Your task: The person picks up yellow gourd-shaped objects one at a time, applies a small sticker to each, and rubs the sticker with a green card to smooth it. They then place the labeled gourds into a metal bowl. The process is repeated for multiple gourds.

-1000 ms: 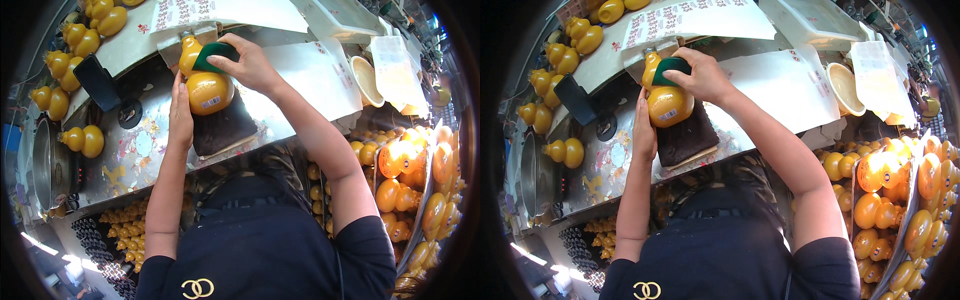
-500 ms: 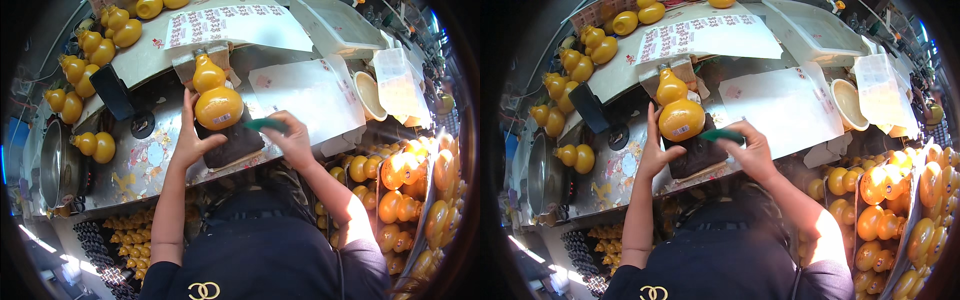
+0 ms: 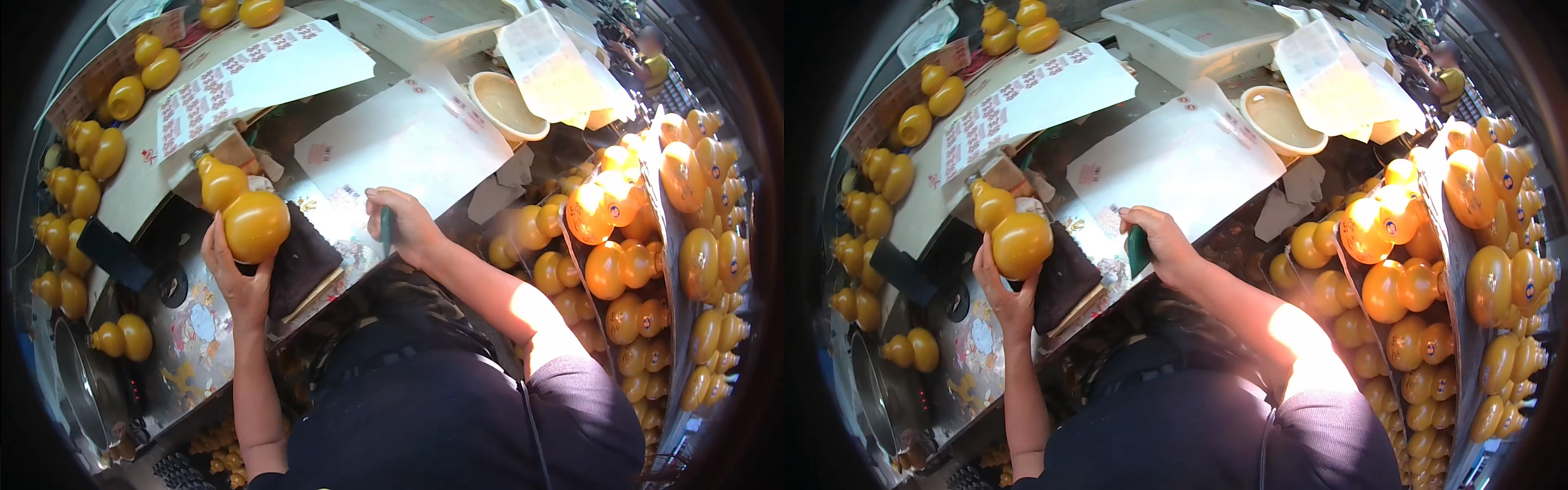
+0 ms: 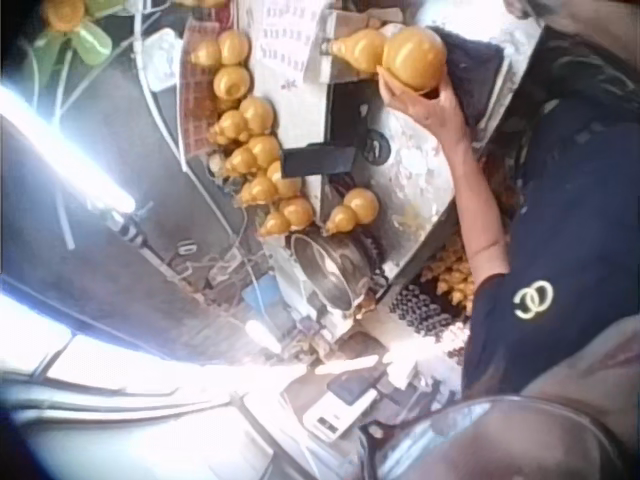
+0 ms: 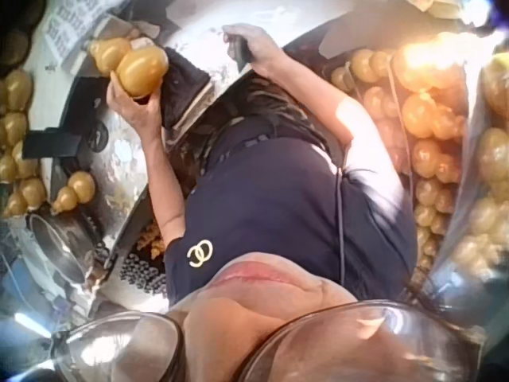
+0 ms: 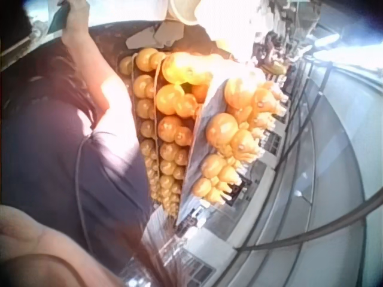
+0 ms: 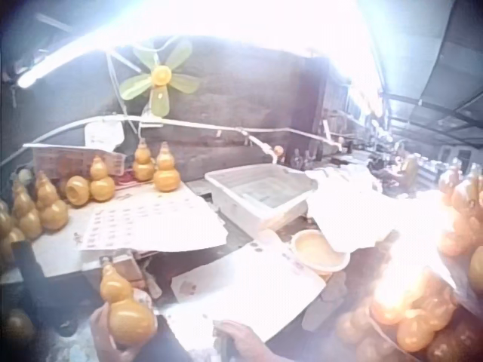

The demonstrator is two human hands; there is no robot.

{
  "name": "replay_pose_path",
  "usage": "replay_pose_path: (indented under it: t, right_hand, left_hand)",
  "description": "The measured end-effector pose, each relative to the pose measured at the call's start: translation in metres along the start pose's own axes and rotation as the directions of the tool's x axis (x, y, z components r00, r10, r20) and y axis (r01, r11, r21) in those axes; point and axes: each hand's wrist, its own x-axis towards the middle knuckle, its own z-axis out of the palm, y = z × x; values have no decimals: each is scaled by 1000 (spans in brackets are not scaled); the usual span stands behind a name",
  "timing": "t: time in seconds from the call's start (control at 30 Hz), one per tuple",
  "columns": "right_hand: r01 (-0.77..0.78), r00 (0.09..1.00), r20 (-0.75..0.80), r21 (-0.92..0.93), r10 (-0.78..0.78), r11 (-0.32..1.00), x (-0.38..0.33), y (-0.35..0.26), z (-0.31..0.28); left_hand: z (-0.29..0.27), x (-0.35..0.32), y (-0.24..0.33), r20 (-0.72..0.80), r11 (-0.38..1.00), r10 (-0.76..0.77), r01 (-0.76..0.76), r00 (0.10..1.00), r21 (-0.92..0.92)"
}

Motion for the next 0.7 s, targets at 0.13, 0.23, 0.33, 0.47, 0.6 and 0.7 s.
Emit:
replay_pose_path:
  t: [0.13, 0.23, 0.33, 0.47, 0.6, 0.7]
  right_hand:
    - [178, 983, 3, -223, -182, 958, 10, -10, -25]
    - [106, 991, -39, -347, -128, 932, 18, -26, -42]
    - [312, 930, 78, -682, -359, 661, 49, -23, -58]
    - [213, 777, 120, -974, -618, 78, 93, -62, -91]
    - [-106, 846, -58, -992, -530, -61, 134, -101, -92]
    - [-232, 833, -130, -965, -537, -126, 154, -126, -94]
  left_hand:
    - [3, -2, 2, -5, 1000, -23, 23, 1000, -1]
    - [7, -2, 6, -7, 999, -52, 52, 999, -13]
    - [9, -2, 3, 5, 998, -49, 49, 999, -26]
    - [11, -6, 2, -13, 997, -71, 70, 997, -43]
    - [8, -3, 6, 18, 998, -67, 67, 998, 22]
    - [11, -2, 6, 20, 997, -73, 74, 997, -28]
